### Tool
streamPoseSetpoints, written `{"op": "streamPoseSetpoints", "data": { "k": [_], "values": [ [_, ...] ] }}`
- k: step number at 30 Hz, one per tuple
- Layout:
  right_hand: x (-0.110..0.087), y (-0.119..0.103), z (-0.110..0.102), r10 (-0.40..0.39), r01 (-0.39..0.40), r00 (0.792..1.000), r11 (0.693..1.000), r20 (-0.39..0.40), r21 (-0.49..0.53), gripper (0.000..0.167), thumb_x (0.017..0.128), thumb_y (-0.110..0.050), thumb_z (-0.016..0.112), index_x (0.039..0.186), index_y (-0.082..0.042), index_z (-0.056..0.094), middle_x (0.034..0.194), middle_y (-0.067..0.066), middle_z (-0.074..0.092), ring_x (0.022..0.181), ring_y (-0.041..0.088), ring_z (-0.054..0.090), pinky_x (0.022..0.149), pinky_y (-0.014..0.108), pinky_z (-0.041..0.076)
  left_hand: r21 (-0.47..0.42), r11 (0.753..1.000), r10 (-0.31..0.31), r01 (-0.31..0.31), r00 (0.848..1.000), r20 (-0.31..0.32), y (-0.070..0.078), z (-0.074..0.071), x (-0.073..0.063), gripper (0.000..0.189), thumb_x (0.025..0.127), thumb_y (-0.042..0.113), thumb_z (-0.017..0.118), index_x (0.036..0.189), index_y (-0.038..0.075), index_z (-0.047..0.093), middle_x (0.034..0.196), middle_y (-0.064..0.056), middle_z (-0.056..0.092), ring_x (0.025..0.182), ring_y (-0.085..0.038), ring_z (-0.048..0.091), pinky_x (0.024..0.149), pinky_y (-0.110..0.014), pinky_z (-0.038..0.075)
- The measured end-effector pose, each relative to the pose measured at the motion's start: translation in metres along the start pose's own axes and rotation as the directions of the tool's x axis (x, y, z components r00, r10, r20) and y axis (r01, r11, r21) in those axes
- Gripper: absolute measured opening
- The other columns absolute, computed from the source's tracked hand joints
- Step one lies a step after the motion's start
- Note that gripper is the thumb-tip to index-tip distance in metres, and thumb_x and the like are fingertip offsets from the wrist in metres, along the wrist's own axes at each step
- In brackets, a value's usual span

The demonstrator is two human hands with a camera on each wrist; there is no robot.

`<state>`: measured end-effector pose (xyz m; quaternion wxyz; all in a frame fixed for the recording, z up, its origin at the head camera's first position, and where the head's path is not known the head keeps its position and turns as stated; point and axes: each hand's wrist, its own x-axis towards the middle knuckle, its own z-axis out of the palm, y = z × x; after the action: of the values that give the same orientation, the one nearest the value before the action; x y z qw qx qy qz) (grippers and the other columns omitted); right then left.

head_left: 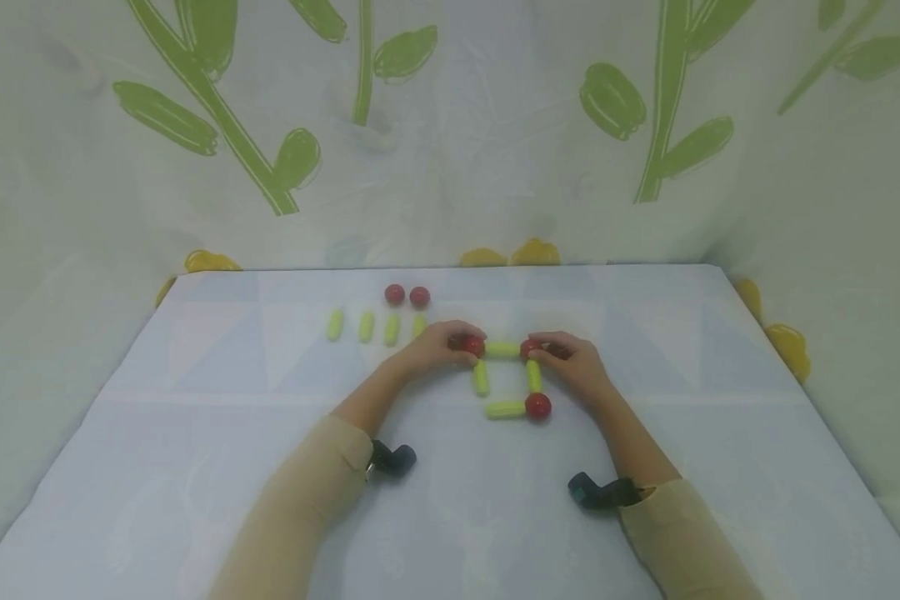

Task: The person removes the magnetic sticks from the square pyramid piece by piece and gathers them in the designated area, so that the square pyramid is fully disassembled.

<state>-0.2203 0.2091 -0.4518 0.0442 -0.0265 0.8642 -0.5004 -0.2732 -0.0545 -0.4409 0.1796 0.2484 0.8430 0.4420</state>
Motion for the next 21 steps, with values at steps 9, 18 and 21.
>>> {"op": "streamPoseSetpoints", "data": {
  "k": [9, 18, 21],
  "values": [
    [-0.0012, 0.0019, 0.0007, -0.010, 0.010, 1.000, 1.000, 0.005, 0.024, 0.046, 0.080, -0.051, 0.068, 0.118, -0.023, 0.065, 0.116, -0.002, 0.064, 0.107, 0.018, 0.056, 0.094, 0.040, 0.047, 0.116, 0.984, 0.143, -0.136, 0.988, -0.056, 0.0019, 0.0050, -0.0024, 0.037, 0.082, 0.013, 0.073, 0.117, 0.012, 0.063, 0.108, 0.001, 0.063, 0.104, -0.012, 0.055, 0.096, -0.028, 0.045],
    [0.0001, 0.0000, -0.0001, -0.047, 0.047, 0.998, 0.999, 0.035, 0.027, 0.042, 0.083, -0.046, 0.068, 0.117, -0.022, 0.065, 0.114, -0.001, 0.065, 0.105, 0.019, 0.058, 0.094, 0.039, 0.047, 0.158, 0.969, 0.208, -0.191, 0.973, -0.101, 0.0062, 0.0037, -0.0085, 0.036, 0.079, 0.012, 0.076, 0.113, 0.009, 0.065, 0.105, -0.001, 0.064, 0.101, -0.014, 0.058, 0.091, -0.028, 0.049],
    [-0.0002, -0.0013, 0.0004, -0.058, 0.057, 0.998, 0.998, 0.040, 0.027, 0.040, 0.085, -0.043, 0.068, 0.118, -0.020, 0.065, 0.114, 0.000, 0.065, 0.104, 0.019, 0.058, 0.092, 0.037, 0.048, 0.164, 0.966, 0.219, -0.200, 0.970, -0.107, 0.0064, 0.0038, -0.0093, 0.036, 0.078, 0.011, 0.076, 0.113, 0.009, 0.065, 0.105, -0.001, 0.064, 0.102, -0.014, 0.058, 0.091, -0.028, 0.049]
  ]
}}
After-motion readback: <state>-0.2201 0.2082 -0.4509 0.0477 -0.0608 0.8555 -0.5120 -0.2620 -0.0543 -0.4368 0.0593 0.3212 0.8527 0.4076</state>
